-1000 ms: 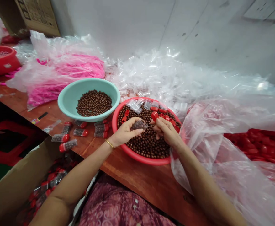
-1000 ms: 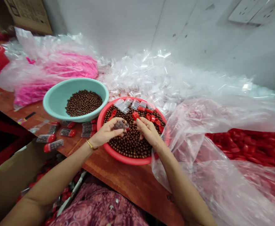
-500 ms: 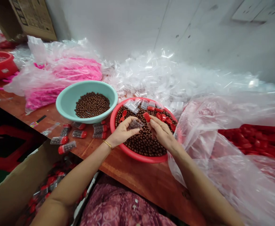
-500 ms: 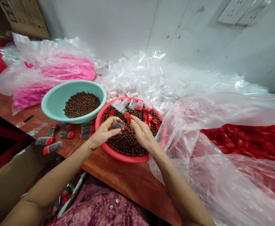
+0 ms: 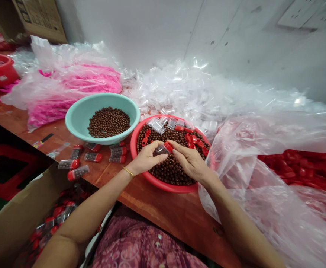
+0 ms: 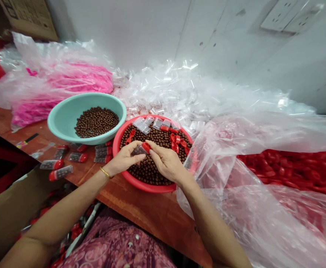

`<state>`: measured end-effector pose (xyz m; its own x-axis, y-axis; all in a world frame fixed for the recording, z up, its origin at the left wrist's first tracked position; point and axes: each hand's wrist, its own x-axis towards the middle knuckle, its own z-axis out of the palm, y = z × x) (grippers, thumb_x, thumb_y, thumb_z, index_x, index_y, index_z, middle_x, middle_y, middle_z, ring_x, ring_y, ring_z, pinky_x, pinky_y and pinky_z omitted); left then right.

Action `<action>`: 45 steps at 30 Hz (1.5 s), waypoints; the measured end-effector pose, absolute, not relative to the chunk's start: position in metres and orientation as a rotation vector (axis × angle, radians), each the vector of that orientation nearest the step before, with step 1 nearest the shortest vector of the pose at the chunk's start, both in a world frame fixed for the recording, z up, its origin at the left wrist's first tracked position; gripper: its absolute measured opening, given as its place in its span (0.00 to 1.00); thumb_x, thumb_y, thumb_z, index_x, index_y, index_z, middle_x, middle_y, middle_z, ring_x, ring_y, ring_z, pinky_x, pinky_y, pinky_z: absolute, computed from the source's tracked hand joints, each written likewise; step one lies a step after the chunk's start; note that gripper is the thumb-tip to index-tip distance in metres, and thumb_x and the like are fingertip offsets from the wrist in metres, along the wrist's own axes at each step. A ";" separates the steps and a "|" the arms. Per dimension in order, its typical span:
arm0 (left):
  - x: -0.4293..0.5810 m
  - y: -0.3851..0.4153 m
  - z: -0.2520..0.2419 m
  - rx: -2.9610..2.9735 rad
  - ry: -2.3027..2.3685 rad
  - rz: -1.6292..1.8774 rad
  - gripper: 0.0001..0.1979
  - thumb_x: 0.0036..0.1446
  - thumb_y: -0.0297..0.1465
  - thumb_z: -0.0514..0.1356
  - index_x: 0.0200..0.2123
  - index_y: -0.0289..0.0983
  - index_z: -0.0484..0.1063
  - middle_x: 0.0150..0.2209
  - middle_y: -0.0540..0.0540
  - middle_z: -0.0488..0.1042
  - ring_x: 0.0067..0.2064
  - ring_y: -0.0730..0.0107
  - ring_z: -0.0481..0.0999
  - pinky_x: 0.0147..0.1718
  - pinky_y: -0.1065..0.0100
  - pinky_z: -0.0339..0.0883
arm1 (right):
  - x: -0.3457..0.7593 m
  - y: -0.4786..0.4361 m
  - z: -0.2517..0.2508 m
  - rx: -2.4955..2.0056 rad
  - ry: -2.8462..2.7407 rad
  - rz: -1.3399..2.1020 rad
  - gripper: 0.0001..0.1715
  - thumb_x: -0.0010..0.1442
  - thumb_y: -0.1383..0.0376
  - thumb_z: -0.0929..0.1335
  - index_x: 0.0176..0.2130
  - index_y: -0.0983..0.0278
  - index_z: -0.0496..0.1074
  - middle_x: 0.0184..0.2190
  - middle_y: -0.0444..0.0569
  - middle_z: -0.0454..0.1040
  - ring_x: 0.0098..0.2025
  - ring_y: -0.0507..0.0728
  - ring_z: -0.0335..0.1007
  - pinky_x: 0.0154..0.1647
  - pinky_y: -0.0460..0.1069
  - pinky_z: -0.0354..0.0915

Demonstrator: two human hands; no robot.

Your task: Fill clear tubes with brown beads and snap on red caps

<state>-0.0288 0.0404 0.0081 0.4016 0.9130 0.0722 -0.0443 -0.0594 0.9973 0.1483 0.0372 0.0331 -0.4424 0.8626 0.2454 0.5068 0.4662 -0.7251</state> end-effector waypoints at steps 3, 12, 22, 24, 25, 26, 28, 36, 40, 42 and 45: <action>-0.028 0.042 0.010 1.446 0.823 0.931 0.12 0.48 0.32 0.61 0.37 0.34 0.66 0.31 0.51 0.66 0.32 0.75 0.65 0.36 0.72 0.60 | 0.147 0.036 0.028 -1.145 -2.128 0.694 0.24 0.62 0.60 0.58 0.54 0.64 0.67 0.50 0.51 0.72 0.49 0.58 0.70 0.52 0.53 0.65; -0.026 0.045 0.011 1.371 0.941 0.906 0.11 0.43 0.31 0.61 0.29 0.35 0.63 0.24 0.56 0.61 0.24 0.80 0.60 0.24 0.75 0.56 | 0.124 0.031 0.007 -1.255 -1.826 0.772 0.24 0.62 0.58 0.57 0.51 0.65 0.70 0.36 0.51 0.77 0.37 0.58 0.74 0.41 0.53 0.71; -0.025 0.047 0.006 1.469 1.010 0.931 0.06 0.42 0.28 0.58 0.24 0.35 0.62 0.21 0.56 0.60 0.24 0.80 0.59 0.24 0.76 0.55 | 0.130 0.031 0.005 -1.236 -2.084 0.616 0.27 0.62 0.58 0.58 0.56 0.65 0.65 0.49 0.53 0.73 0.42 0.58 0.73 0.46 0.52 0.68; -0.025 0.047 0.005 1.497 1.057 0.953 0.07 0.42 0.30 0.59 0.26 0.35 0.64 0.23 0.55 0.64 0.26 0.78 0.61 0.27 0.75 0.57 | 0.134 0.034 0.013 -1.254 -2.133 0.592 0.27 0.62 0.56 0.58 0.54 0.64 0.68 0.45 0.53 0.75 0.39 0.59 0.74 0.42 0.52 0.68; -0.024 0.047 0.006 1.522 1.091 0.954 0.08 0.43 0.32 0.60 0.26 0.35 0.65 0.24 0.54 0.65 0.27 0.77 0.62 0.27 0.74 0.58 | 0.137 0.037 0.018 -1.267 -2.149 0.582 0.26 0.62 0.55 0.58 0.51 0.63 0.71 0.41 0.52 0.77 0.36 0.59 0.74 0.39 0.52 0.68; -0.024 0.046 0.007 1.567 1.133 0.941 0.09 0.44 0.34 0.60 0.26 0.35 0.66 0.24 0.53 0.66 0.27 0.76 0.63 0.28 0.74 0.58 | 0.139 0.040 0.024 -1.286 -2.141 0.570 0.25 0.62 0.53 0.58 0.46 0.62 0.74 0.36 0.51 0.78 0.33 0.58 0.73 0.37 0.51 0.67; -0.022 0.043 0.010 1.724 1.214 0.853 0.10 0.44 0.36 0.61 0.25 0.36 0.66 0.23 0.53 0.67 0.26 0.74 0.65 0.26 0.73 0.57 | 0.141 0.047 0.032 -1.324 -2.054 0.548 0.26 0.61 0.51 0.58 0.33 0.62 0.78 0.25 0.49 0.76 0.27 0.56 0.71 0.32 0.50 0.65; -0.020 0.029 0.016 2.188 1.357 0.535 0.08 0.43 0.36 0.59 0.26 0.37 0.68 0.22 0.47 0.70 0.25 0.65 0.68 0.25 0.68 0.54 | 0.109 0.058 0.011 -1.159 -1.663 0.906 0.36 0.62 0.45 0.50 0.52 0.65 0.66 0.32 0.48 0.68 0.33 0.53 0.66 0.37 0.49 0.65; -0.023 0.029 0.011 2.254 1.311 0.545 0.10 0.42 0.36 0.60 0.29 0.37 0.69 0.23 0.46 0.72 0.26 0.64 0.70 0.26 0.68 0.57 | 0.100 0.054 0.012 -1.129 -1.771 0.936 0.40 0.60 0.42 0.50 0.60 0.63 0.58 0.44 0.51 0.67 0.49 0.55 0.62 0.57 0.53 0.56; -0.023 0.028 0.010 2.283 1.255 0.601 0.09 0.42 0.35 0.61 0.28 0.37 0.69 0.23 0.47 0.71 0.25 0.66 0.69 0.25 0.69 0.57 | 0.100 0.049 0.019 -1.110 -1.811 0.990 0.41 0.60 0.41 0.51 0.61 0.63 0.57 0.47 0.52 0.66 0.52 0.56 0.60 0.60 0.54 0.52; -0.024 0.021 0.011 2.344 1.209 0.738 0.07 0.41 0.33 0.61 0.24 0.37 0.68 0.21 0.49 0.70 0.24 0.70 0.68 0.25 0.71 0.58 | 0.104 0.049 0.025 -1.115 -1.808 1.095 0.42 0.62 0.43 0.45 0.59 0.65 0.59 0.47 0.52 0.68 0.50 0.55 0.63 0.56 0.52 0.57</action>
<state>-0.0242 0.0210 0.0110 0.4866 0.8309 0.2700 0.6197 -0.5461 0.5637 0.1035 0.0488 0.0253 -0.3538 0.9237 0.1471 0.2979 0.2603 -0.9184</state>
